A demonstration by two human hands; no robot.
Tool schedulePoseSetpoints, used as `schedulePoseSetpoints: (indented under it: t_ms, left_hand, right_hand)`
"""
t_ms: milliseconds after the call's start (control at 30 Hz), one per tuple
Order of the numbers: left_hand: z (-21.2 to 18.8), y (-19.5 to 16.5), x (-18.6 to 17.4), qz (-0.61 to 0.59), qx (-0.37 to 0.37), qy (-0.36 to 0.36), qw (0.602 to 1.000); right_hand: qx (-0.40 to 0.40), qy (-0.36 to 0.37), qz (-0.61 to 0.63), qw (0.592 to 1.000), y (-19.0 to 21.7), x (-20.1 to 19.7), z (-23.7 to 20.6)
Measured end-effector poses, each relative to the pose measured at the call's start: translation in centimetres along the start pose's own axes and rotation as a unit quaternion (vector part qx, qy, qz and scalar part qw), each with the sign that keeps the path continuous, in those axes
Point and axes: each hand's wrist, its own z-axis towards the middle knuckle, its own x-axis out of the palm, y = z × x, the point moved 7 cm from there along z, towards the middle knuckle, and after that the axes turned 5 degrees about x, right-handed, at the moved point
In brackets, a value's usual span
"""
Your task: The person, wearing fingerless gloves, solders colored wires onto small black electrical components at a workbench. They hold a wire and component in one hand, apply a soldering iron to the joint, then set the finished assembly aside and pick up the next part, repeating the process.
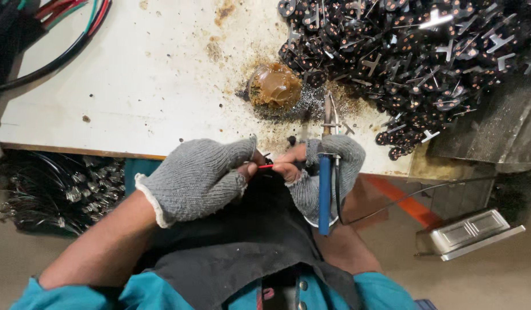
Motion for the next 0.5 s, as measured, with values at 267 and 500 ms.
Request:
schedulePoseSetpoints:
  t_ms: [267, 500]
  left_hand:
    - [-0.1, 0.2, 0.4, -0.057, -0.031, -0.031, 0.997]
    - [0.0, 0.0, 0.5, -0.041, -0.005, -0.045, 0.998]
  right_hand:
    - [0.024, 0.088, -0.05, 0.995, -1.2, -0.2, -0.1]
    - [-0.039, 0.074, -0.119, 0.989, 0.4, 0.4, 0.5]
